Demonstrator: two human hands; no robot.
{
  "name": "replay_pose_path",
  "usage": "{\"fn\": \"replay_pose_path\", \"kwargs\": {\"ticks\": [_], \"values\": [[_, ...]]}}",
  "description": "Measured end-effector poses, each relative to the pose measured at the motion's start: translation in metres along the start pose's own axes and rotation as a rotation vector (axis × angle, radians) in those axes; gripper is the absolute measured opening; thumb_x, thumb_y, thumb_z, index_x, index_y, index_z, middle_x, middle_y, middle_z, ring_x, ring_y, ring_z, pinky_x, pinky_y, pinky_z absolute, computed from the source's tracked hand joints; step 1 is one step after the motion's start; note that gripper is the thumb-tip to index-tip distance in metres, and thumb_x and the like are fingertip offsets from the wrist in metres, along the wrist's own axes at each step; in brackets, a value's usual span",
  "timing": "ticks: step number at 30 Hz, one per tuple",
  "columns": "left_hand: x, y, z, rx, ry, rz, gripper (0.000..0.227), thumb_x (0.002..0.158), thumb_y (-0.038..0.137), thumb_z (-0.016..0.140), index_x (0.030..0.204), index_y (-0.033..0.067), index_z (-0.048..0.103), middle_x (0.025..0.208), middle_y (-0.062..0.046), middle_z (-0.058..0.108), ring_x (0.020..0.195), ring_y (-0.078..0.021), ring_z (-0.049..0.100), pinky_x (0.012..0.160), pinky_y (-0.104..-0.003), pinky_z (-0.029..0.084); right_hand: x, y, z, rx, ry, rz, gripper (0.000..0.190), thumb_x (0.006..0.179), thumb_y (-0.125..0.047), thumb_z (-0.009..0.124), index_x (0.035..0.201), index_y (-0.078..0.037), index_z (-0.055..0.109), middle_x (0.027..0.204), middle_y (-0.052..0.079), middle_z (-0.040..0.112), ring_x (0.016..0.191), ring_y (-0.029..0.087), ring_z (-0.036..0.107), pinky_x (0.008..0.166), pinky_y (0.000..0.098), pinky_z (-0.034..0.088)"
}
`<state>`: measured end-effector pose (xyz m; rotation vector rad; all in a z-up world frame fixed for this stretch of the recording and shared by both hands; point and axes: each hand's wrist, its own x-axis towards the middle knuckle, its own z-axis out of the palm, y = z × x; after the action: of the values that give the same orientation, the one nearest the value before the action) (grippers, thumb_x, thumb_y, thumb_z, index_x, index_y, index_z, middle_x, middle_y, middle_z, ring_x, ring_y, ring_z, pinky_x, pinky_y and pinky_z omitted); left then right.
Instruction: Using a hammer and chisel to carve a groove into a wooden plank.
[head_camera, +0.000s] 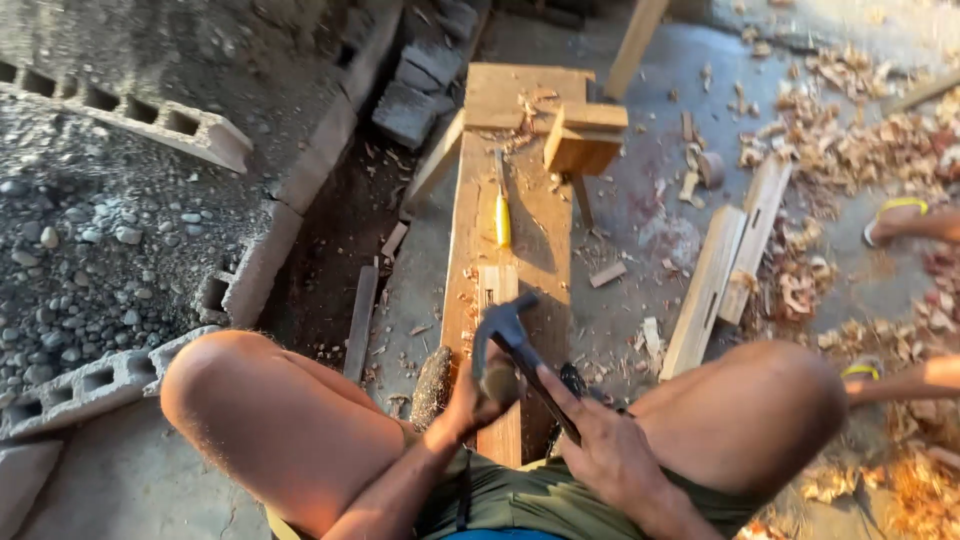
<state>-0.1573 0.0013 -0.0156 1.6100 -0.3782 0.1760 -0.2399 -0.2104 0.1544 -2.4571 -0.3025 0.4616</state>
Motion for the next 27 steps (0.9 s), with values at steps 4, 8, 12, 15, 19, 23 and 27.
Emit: {"fn": "replay_pose_path", "kwargs": {"ticks": [4, 8, 12, 15, 19, 23, 27], "values": [[0.026, 0.021, -0.006, -0.167, -0.097, -0.07, 0.017, 0.093, 0.011, 0.074, 0.106, 0.0057, 0.064, 0.104, -0.006, 0.064, 0.095, -0.016, 0.063, 0.082, -0.031, 0.056, -0.006, -0.004, -0.019, 0.238, -0.009, 0.166, 0.095, 0.076, -0.011, 0.065, 0.157, -0.04, 0.025, 0.093, 0.012, 0.069, 0.062, 0.027, 0.066, 0.064, 0.0412, 0.058], [0.088, -0.01, -0.014, 0.138, 0.055, -0.395, 0.015, 0.079, 0.016, 0.075, 0.083, 0.0046, 0.066, 0.076, -0.003, 0.067, 0.073, -0.012, 0.065, 0.067, -0.03, 0.054, -0.012, -0.004, -0.025, 0.271, -0.003, 0.294, 0.097, 0.079, -0.015, 0.067, 0.162, -0.044, 0.025, 0.076, 0.013, 0.065, 0.057, 0.022, 0.06, 0.061, 0.0387, 0.055], [0.086, -0.02, -0.008, 0.149, 0.082, -0.438, 0.015, 0.076, 0.013, 0.076, 0.076, 0.003, 0.064, 0.069, -0.003, 0.064, 0.067, -0.0116, 0.062, 0.061, -0.032, 0.052, -0.011, -0.004, -0.026, 0.282, -0.045, 0.393, 0.103, 0.079, -0.014, 0.067, 0.164, -0.047, 0.019, 0.067, 0.014, 0.06, 0.054, 0.022, 0.057, 0.061, 0.0387, 0.054], [0.067, 0.017, -0.011, 0.128, 0.105, -0.439, 0.014, 0.075, 0.013, 0.076, 0.077, 0.004, 0.065, 0.07, -0.003, 0.066, 0.068, -0.0104, 0.064, 0.062, -0.031, 0.053, -0.013, 0.002, -0.015, 0.296, 0.012, 0.323, 0.101, 0.078, -0.013, 0.067, 0.163, -0.046, 0.022, 0.068, 0.013, 0.059, 0.054, 0.022, 0.057, 0.059, 0.0389, 0.055], [0.052, 0.014, -0.009, 0.123, 0.116, -0.407, 0.012, 0.076, 0.013, 0.074, 0.079, 0.0047, 0.065, 0.071, -0.002, 0.068, 0.068, -0.01, 0.065, 0.063, -0.029, 0.054, -0.015, -0.006, -0.019, 0.277, -0.071, 0.378, 0.101, 0.08, -0.014, 0.066, 0.164, -0.047, 0.021, 0.064, 0.016, 0.059, 0.054, 0.022, 0.059, 0.061, 0.0385, 0.055], [0.04, 0.02, -0.012, 0.135, 0.078, -0.406, 0.012, 0.083, 0.013, 0.073, 0.085, 0.0042, 0.065, 0.075, -0.002, 0.068, 0.072, -0.0086, 0.065, 0.066, -0.028, 0.054, -0.018, -0.012, -0.021, 0.246, -0.023, 0.262, 0.099, 0.078, -0.013, 0.067, 0.162, -0.044, 0.025, 0.075, 0.013, 0.064, 0.054, 0.025, 0.062, 0.06, 0.0403, 0.056], [0.027, 0.032, -0.011, -0.087, 0.035, -0.413, 0.023, 0.076, 0.01, 0.078, 0.093, 0.0014, 0.065, 0.081, -0.001, 0.068, 0.075, -0.0071, 0.061, 0.068, -0.028, 0.054, -0.025, -0.024, -0.028, 0.179, 0.014, 0.183, 0.097, 0.079, -0.013, 0.068, 0.162, -0.043, 0.026, 0.08, 0.012, 0.066, 0.054, 0.025, 0.066, 0.059, 0.0408, 0.058]]}}
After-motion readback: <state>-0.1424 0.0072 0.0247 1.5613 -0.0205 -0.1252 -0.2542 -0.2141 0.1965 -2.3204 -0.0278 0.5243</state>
